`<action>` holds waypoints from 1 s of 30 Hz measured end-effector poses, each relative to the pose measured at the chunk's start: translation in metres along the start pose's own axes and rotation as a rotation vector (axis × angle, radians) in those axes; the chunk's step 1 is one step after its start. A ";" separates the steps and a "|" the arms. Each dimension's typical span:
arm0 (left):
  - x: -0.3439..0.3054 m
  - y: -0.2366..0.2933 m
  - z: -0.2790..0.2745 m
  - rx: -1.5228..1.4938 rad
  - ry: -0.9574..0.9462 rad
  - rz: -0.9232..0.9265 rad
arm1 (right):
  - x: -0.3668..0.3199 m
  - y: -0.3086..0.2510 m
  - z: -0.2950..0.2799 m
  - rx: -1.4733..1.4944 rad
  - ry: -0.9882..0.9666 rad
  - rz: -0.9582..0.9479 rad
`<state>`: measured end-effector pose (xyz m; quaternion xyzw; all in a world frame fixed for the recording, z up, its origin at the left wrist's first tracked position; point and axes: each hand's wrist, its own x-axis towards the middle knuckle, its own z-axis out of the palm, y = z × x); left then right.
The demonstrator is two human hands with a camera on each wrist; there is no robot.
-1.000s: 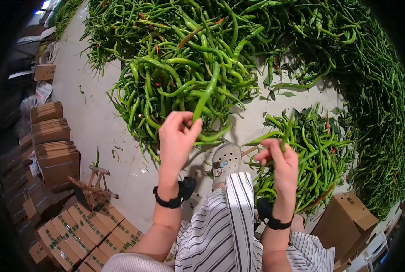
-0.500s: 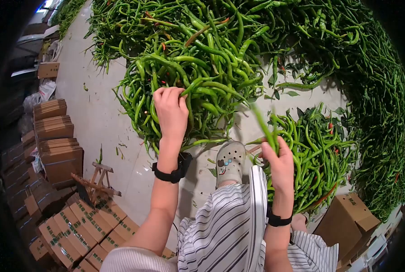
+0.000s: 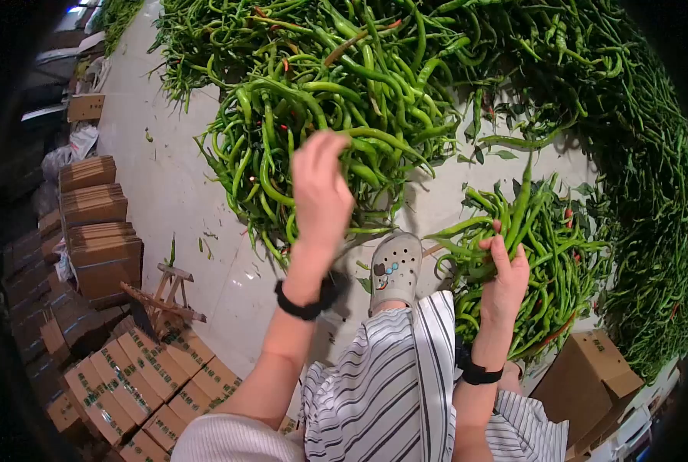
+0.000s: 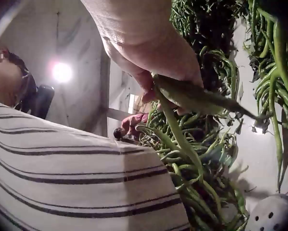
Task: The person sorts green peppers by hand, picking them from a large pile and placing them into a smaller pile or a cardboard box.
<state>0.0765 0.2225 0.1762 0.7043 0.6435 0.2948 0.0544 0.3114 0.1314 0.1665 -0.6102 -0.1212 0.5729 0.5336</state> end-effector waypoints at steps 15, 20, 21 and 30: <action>0.046 0.028 -0.101 0.054 0.082 0.535 | -0.055 -0.056 -0.021 0.121 -0.112 -0.144; 0.020 0.092 -0.182 0.007 0.140 0.419 | -0.100 -0.081 -0.039 0.159 -0.158 -0.186; 0.011 0.108 -0.199 -0.048 0.139 0.327 | -0.112 -0.086 -0.040 0.169 -0.150 -0.212; -0.101 0.193 -0.239 -0.282 0.170 0.150 | -0.220 -0.117 -0.016 0.214 -0.404 -0.234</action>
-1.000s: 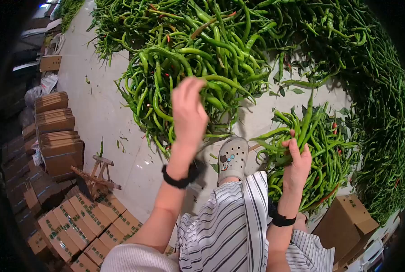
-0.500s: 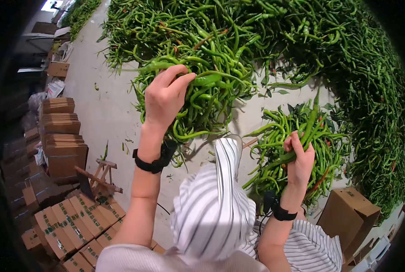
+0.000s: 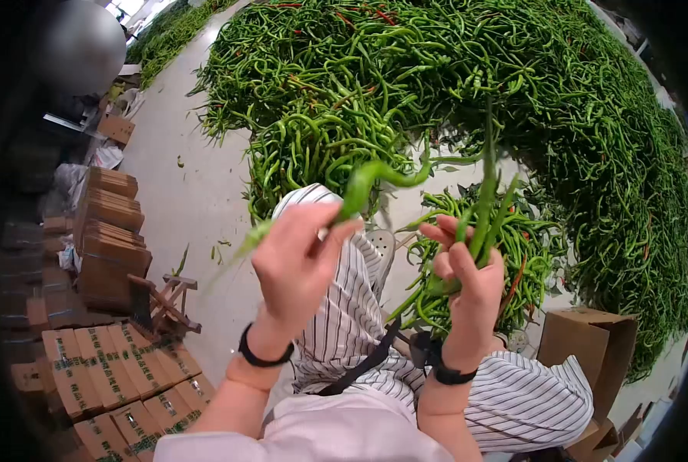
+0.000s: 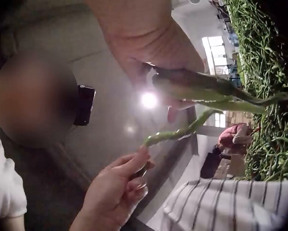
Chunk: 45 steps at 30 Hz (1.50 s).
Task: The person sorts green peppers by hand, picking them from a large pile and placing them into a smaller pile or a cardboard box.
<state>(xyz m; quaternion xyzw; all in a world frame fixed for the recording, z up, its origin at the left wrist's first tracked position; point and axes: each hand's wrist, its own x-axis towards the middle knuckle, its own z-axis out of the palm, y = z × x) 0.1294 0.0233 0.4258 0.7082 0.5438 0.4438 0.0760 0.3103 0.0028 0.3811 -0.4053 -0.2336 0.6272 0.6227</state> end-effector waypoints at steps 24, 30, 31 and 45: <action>-0.004 -0.252 0.057 0.051 -0.217 -0.397 | 0.033 0.038 -0.158 -1.076 0.398 -0.057; 0.008 -0.344 0.174 0.358 -0.151 -0.352 | 0.046 0.044 -0.137 -0.967 0.498 -0.047; 0.010 -0.347 0.178 0.392 -0.236 -0.424 | 0.047 0.043 -0.130 -0.973 0.505 -0.065; 0.081 -0.231 0.040 -0.995 -0.027 -0.323 | 0.152 0.053 -0.051 -0.778 0.066 -0.032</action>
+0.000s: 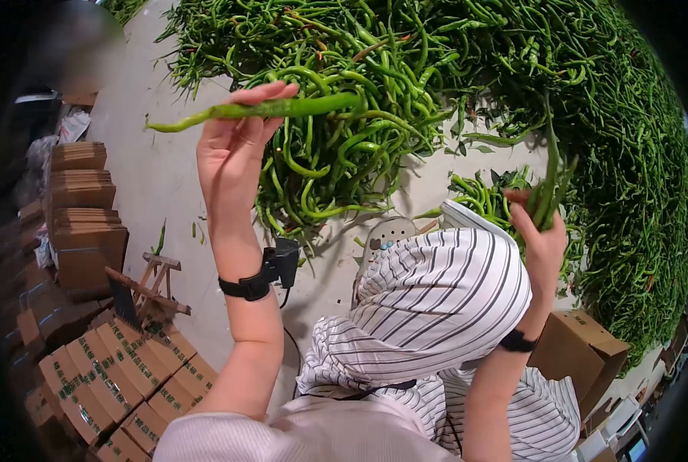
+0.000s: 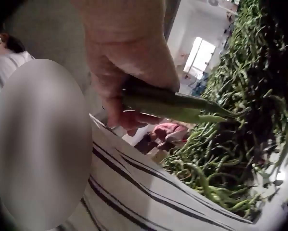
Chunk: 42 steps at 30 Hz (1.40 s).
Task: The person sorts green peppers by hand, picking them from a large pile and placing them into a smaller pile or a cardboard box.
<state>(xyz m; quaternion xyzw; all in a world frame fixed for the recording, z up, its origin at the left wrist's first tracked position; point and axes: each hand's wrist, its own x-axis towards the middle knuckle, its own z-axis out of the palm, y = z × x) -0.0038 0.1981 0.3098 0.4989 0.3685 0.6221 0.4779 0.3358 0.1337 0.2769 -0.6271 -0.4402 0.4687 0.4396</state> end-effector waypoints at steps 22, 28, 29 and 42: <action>-0.320 -0.146 0.002 0.668 -1.280 -1.281 | -0.014 0.097 -0.133 -0.740 0.095 0.226; -0.340 -0.164 -0.005 0.663 -1.165 -1.394 | 0.004 0.071 -0.106 -0.551 0.210 0.221; -0.342 -0.164 -0.007 0.659 -1.151 -1.412 | 0.009 0.068 -0.102 -0.541 0.220 0.199; -0.416 -0.124 -0.078 0.645 -1.046 -1.396 | -0.066 0.023 -0.028 -0.225 0.331 0.037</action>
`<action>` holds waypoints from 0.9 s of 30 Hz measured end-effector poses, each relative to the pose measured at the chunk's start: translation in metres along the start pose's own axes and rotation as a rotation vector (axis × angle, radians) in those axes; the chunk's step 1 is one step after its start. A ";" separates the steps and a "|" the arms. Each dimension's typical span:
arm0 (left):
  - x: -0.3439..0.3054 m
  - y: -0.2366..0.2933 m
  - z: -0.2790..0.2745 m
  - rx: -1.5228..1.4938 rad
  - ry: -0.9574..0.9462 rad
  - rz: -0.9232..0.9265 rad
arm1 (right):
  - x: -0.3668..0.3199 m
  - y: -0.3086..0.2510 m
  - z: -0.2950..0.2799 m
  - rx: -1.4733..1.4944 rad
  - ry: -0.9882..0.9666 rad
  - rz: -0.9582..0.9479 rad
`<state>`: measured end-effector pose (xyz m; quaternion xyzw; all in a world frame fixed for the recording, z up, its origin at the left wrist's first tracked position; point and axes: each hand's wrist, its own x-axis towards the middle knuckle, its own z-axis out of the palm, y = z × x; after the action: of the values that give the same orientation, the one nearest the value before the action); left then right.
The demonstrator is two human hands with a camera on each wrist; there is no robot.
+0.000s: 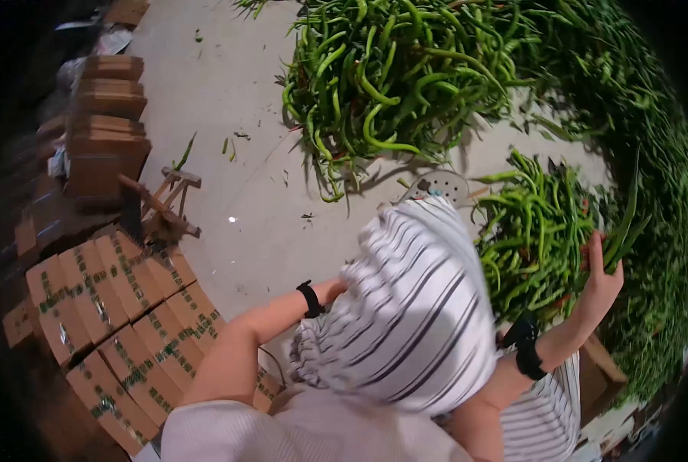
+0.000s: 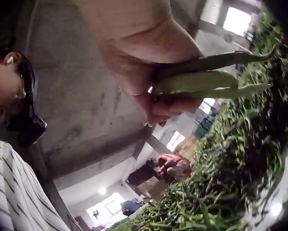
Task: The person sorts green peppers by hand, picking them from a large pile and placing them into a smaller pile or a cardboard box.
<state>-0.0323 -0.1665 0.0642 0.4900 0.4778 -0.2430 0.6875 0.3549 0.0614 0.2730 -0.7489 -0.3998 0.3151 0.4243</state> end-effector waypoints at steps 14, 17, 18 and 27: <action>-0.011 -0.057 -0.032 0.230 0.215 -0.003 | -0.114 -0.206 -0.197 -0.694 0.309 -0.769; -0.016 -0.056 -0.027 0.231 0.264 -0.006 | -0.126 -0.224 -0.238 -0.769 0.331 -0.761; -0.018 -0.057 -0.023 0.227 0.276 -0.004 | -0.130 -0.229 -0.251 -0.787 0.332 -0.761; -0.050 -0.081 -0.010 0.053 0.402 -0.020 | -0.103 -0.289 -0.303 -0.886 0.198 -0.755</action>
<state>-0.1227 -0.1972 0.0723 0.5420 0.6035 -0.1595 0.5627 0.4551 -0.0509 0.6771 -0.6865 -0.6907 -0.1262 0.1891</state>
